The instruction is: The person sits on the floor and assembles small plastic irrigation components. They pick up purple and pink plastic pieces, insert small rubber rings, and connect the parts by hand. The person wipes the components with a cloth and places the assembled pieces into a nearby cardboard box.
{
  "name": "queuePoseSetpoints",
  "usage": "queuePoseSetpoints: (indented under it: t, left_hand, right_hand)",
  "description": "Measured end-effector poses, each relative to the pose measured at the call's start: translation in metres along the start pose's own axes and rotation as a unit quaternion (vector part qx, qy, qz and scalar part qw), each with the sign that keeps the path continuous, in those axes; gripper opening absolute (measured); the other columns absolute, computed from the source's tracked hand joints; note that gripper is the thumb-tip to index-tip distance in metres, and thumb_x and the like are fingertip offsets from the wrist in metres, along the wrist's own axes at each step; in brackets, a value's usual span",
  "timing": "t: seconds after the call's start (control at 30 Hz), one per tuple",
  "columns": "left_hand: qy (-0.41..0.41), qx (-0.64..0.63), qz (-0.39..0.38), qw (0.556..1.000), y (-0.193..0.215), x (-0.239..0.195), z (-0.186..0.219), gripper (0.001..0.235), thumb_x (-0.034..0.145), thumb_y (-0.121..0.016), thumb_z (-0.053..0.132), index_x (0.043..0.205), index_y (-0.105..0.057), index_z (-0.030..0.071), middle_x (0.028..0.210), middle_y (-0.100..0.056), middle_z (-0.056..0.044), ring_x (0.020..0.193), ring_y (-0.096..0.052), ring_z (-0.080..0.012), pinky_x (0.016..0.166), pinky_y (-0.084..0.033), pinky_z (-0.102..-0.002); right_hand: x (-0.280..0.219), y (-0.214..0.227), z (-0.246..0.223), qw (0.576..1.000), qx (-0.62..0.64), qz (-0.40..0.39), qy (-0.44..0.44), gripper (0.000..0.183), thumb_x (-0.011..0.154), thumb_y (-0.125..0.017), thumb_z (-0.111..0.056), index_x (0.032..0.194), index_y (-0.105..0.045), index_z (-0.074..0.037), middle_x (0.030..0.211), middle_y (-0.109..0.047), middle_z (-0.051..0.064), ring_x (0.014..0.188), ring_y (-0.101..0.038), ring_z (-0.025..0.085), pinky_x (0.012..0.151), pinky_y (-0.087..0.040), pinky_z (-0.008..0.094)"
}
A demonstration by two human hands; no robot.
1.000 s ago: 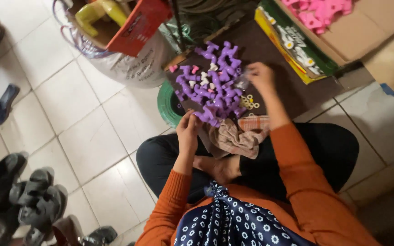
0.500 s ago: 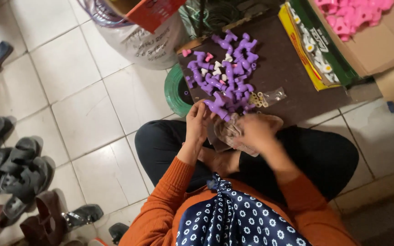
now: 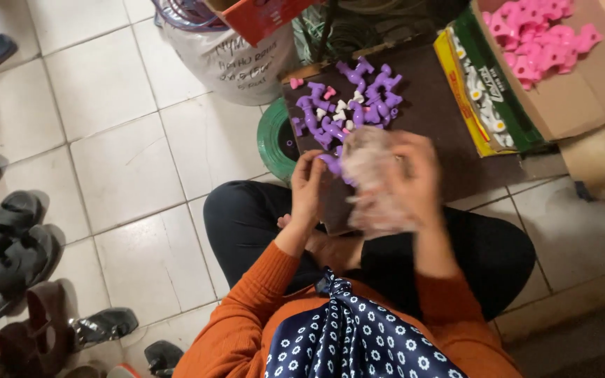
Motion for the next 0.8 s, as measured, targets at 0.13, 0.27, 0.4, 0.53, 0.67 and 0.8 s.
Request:
queuePoseSetpoints:
  t: [0.13, 0.27, 0.4, 0.53, 0.67, 0.8]
  left_hand:
    - [-0.084, 0.095, -0.024, 0.992, -0.018, -0.009, -0.003, 0.02, 0.091, -0.058, 0.015, 0.11, -0.058, 0.011, 0.095, -0.051, 0.0, 0.09, -0.049, -0.008, 0.08, -0.049, -0.028]
    - [-0.041, 0.089, -0.032, 0.995, -0.01, -0.015, -0.018, 0.015, 0.087, -0.064, 0.013, 0.102, -0.064, 0.01, 0.088, -0.058, -0.001, 0.082, -0.053, -0.0067, 0.077, -0.05, -0.027]
    - [0.015, 0.056, 0.025, 0.998, -0.01, -0.018, -0.017, 0.021, 0.078, -0.073, 0.011, 0.099, -0.069, 0.011, 0.08, -0.061, -0.003, 0.07, -0.057, -0.0089, 0.066, -0.053, -0.023]
    - [0.023, 0.038, 0.067, 0.997, -0.009, -0.021, -0.009, 0.019, 0.078, -0.072, 0.008, 0.097, -0.07, 0.008, 0.08, -0.065, -0.007, 0.068, -0.059, -0.0098, 0.063, -0.054, -0.024]
    - [0.021, -0.034, 0.079, 0.996, 0.0, -0.011, -0.017, 0.023, 0.078, -0.072, 0.005, 0.101, -0.068, 0.005, 0.087, -0.067, -0.011, 0.071, -0.064, -0.0121, 0.066, -0.055, -0.026]
    - [-0.054, -0.058, 0.045, 0.996, 0.035, 0.023, 0.0, 0.026, 0.086, -0.064, 0.012, 0.111, -0.061, 0.01, 0.104, -0.063, -0.006, 0.09, -0.063, -0.0155, 0.08, -0.053, -0.028]
  right_hand:
    - [0.007, -0.056, -0.024, 0.994, 0.065, -0.022, 0.09, 0.016, 0.086, -0.058, -0.005, 0.102, -0.056, -0.006, 0.108, -0.055, 0.014, 0.109, -0.051, 0.033, 0.097, -0.038, 0.042]
    - [-0.002, -0.068, 0.018, 0.998, 0.034, -0.013, 0.05, 0.012, 0.096, -0.052, -0.018, 0.094, -0.057, -0.007, 0.09, -0.059, 0.01, 0.092, -0.059, 0.03, 0.087, -0.044, 0.039]
    - [-0.009, -0.06, 0.003, 0.995, 0.095, -0.024, -0.006, 0.015, 0.098, -0.047, -0.021, 0.102, -0.054, -0.008, 0.099, -0.059, 0.01, 0.102, -0.056, 0.026, 0.095, -0.039, 0.037]
    - [-0.018, -0.057, -0.023, 0.993, 0.033, -0.05, 0.1, 0.031, 0.084, -0.062, -0.004, 0.114, -0.056, -0.007, 0.12, -0.053, 0.014, 0.114, -0.05, 0.033, 0.098, -0.036, 0.045]
    - [-0.034, -0.06, -0.008, 0.976, -0.067, 0.077, 0.194, 0.023, 0.08, -0.067, -0.002, 0.101, -0.069, -0.012, 0.106, -0.062, 0.008, 0.093, -0.061, 0.029, 0.083, -0.047, 0.041]
    - [-0.045, -0.023, 0.015, 0.975, 0.069, 0.213, 0.016, 0.019, 0.081, -0.053, 0.002, 0.1, -0.052, -0.002, 0.103, -0.054, 0.019, 0.101, -0.055, 0.033, 0.09, -0.04, 0.044]
Point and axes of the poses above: each hand's wrist, its own x-axis towards the middle knuckle, its own y-axis out of the back of the hand, z = x × y, the point moved 5 cm from there along x, towards the middle knuckle
